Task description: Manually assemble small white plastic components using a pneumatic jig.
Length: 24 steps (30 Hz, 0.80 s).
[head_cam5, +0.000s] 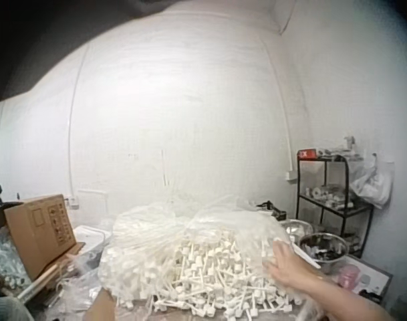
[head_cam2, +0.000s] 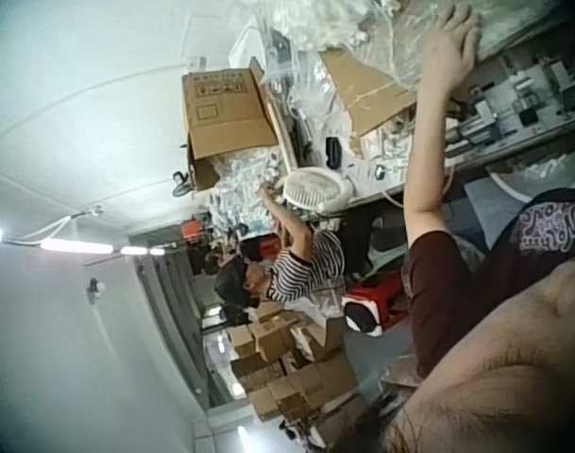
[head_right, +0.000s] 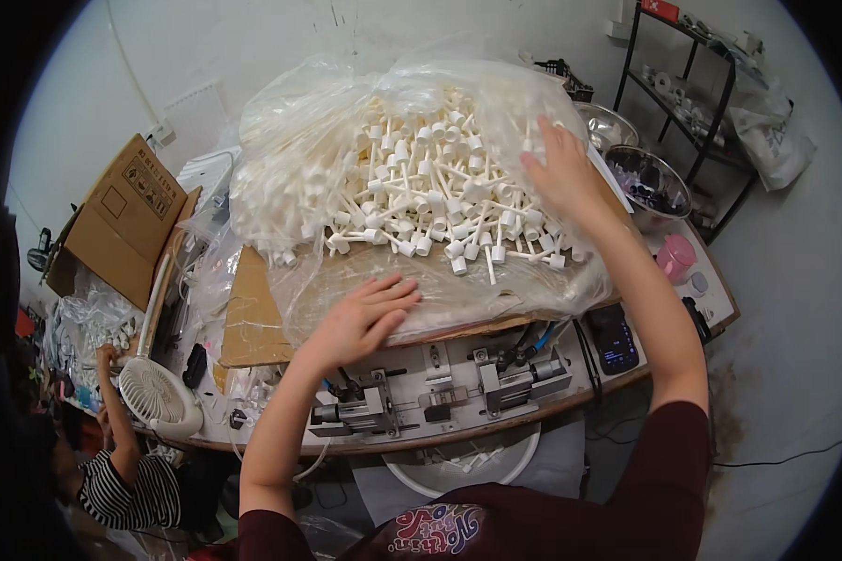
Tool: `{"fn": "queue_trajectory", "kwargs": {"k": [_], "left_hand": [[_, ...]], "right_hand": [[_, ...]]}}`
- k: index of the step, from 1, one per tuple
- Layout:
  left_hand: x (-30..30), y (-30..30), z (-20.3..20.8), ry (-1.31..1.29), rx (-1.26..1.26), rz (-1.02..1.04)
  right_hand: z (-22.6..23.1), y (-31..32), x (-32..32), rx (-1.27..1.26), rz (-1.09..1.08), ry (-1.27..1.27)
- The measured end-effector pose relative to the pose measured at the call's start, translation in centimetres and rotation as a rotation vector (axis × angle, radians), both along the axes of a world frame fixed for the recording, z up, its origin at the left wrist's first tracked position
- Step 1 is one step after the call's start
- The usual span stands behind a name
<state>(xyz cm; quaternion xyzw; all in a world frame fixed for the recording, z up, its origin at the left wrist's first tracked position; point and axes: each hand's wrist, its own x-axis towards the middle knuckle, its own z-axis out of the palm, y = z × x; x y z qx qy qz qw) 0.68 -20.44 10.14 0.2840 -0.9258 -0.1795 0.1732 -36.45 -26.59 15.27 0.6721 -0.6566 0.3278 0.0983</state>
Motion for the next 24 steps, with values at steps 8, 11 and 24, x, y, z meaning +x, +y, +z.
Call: {"fn": "queue_trajectory", "kwargs": {"k": [8,11,24], "left_hand": [[4.8,-1.1,-0.6,0.104,-0.084,0.219],[5.5,-0.2,0.4,-0.016,-0.251,0.353],[-1.2,26.4,-11.7,0.144,-0.024,0.021]], "right_hand": [[-1.0,15.7,7.6,0.316,0.487,0.178],[-3.5,19.3,8.9,-0.025,0.47,0.322],[-17.7,37.1,11.5,0.102,0.625,-0.121]]}}
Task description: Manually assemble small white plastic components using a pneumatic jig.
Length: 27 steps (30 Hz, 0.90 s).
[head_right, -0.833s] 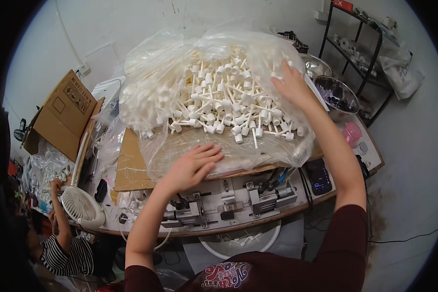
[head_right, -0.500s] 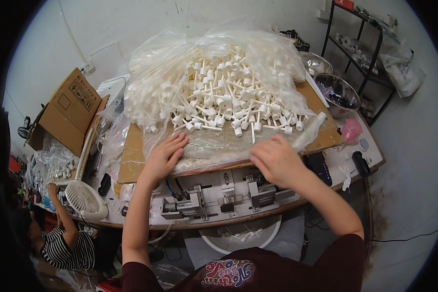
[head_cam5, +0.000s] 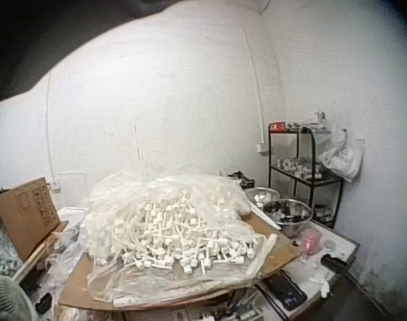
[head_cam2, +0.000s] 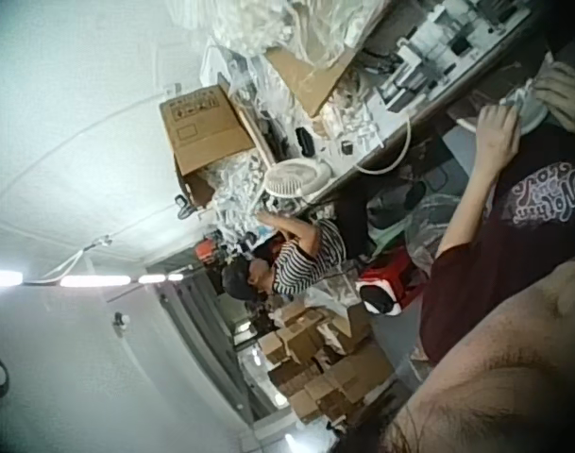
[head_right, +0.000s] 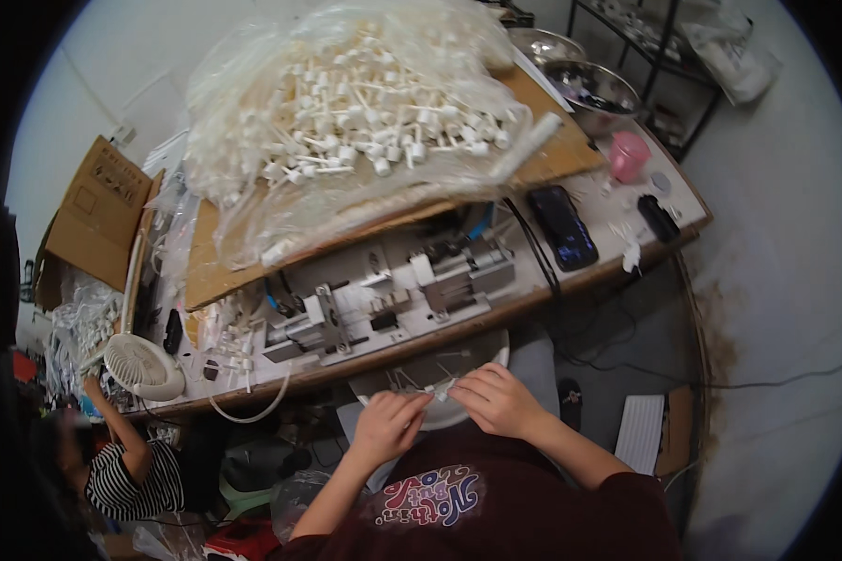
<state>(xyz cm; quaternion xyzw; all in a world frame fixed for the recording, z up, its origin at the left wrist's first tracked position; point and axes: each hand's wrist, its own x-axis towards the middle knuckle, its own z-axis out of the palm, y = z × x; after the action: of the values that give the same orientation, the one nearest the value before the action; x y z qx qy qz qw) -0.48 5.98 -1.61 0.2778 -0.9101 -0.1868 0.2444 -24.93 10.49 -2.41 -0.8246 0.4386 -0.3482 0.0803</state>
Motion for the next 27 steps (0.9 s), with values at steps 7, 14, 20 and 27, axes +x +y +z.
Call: {"fn": "queue_trajectory", "kwargs": {"k": [7,14,20,27], "left_hand": [[0.0,5.0,-15.1,-0.304,-0.051,0.08],[0.0,5.7,-16.9,-0.308,0.126,0.043],[-0.3,6.8,-18.5,-0.242,0.199,0.06],[0.0,8.4,-18.1,-0.097,0.261,0.17]], "right_hand": [[-1.1,2.1,-0.5,-0.08,-0.106,-0.133],[8.0,1.9,1.7,-0.227,0.019,-0.477],[16.7,2.8,3.9,-0.319,0.663,-1.043],[21.1,3.2,12.1,-0.08,1.029,-1.734]]}}
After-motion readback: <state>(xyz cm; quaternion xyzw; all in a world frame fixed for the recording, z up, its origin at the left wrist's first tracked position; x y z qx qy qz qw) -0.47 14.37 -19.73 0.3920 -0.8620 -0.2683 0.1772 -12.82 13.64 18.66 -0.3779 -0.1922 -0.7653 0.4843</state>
